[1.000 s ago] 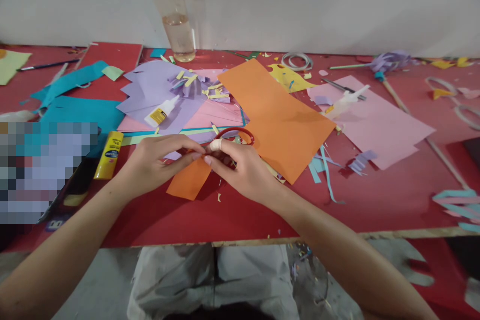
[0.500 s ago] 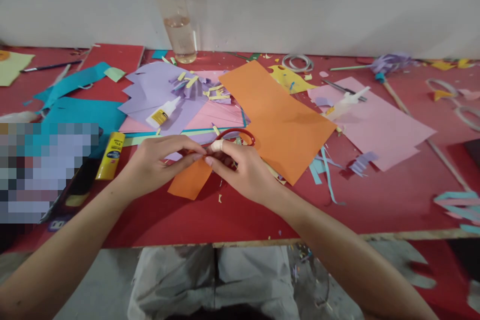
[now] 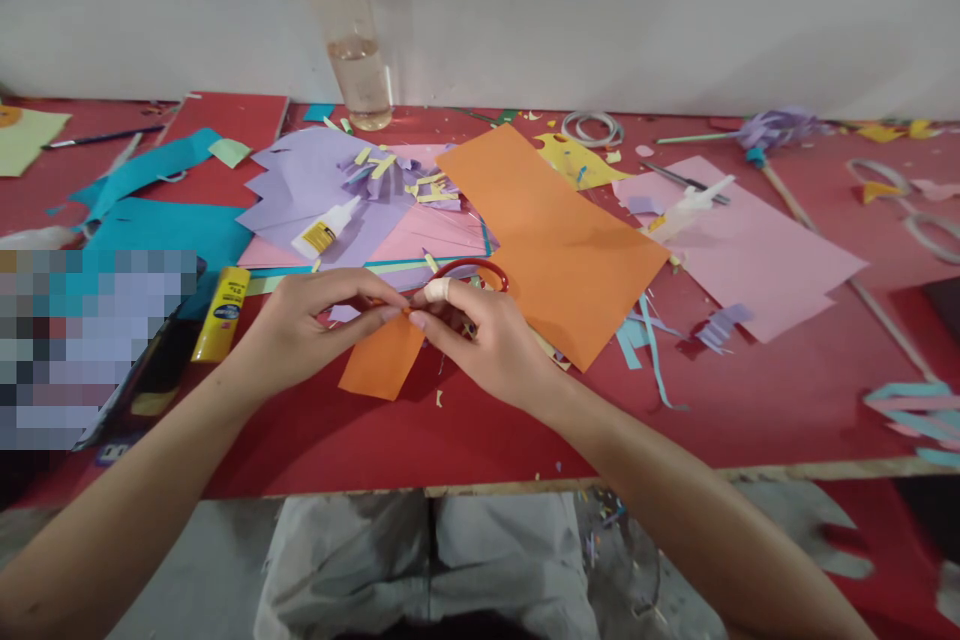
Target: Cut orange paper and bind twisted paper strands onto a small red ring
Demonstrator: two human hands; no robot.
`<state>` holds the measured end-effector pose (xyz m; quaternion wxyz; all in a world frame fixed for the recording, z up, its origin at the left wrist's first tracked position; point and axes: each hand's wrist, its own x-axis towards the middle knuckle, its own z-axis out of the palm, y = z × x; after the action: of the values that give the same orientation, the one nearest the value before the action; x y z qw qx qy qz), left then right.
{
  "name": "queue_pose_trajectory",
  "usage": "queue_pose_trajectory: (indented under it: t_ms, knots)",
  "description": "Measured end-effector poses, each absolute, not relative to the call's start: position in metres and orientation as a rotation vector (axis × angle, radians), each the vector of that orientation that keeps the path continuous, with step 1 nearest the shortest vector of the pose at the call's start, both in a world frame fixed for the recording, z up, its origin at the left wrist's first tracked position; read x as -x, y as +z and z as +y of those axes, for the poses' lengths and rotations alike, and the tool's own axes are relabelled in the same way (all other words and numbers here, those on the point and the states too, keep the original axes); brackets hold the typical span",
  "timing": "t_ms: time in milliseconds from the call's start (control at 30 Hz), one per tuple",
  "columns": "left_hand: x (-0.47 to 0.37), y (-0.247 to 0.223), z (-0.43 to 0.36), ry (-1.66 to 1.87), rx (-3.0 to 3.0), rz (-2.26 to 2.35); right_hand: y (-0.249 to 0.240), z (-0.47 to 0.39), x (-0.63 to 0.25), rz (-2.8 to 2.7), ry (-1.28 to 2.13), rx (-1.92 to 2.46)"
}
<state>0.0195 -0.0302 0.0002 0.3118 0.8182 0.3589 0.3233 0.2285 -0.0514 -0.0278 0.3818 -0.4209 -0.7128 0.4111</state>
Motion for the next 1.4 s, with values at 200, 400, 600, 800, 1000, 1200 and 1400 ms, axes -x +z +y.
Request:
queue_pose_trajectory:
  t_ms: [200,400,600,800,1000,1200,1400]
  knots:
    - [-0.02,0.0014,-0.0305,0.83,-2.091,0.994,-0.0264,-0.0513,-0.2282,-1.809,1.02,1.077]
    - [-0.0206,0.0024,-0.03,0.809,-1.902,1.052,-0.0253,-0.0509,-0.2285,-1.83,0.995,1.083]
    - [-0.0197,0.0021,-0.0276,0.799,-1.778,1.058,-0.024,-0.0511,-0.2294,-1.832,1.014,1.098]
    - [-0.0197,0.0024,-0.0285,0.792,-1.768,1.04,-0.0222,-0.0511,-0.2291,-1.851,0.994,1.082]
    - [-0.0206,0.0026,-0.0288,0.806,-1.764,1.057,-0.0229,-0.0508,-0.2286,-1.838,1.001,1.08]
    - [-0.0217,0.003,-0.0311,0.827,-1.796,1.058,-0.0219,-0.0519,-0.2284,-1.841,0.982,1.079]
    - [-0.0216,0.002,-0.0297,0.788,-1.775,1.036,-0.0209,-0.0518,-0.2279,-1.863,0.931,1.074]
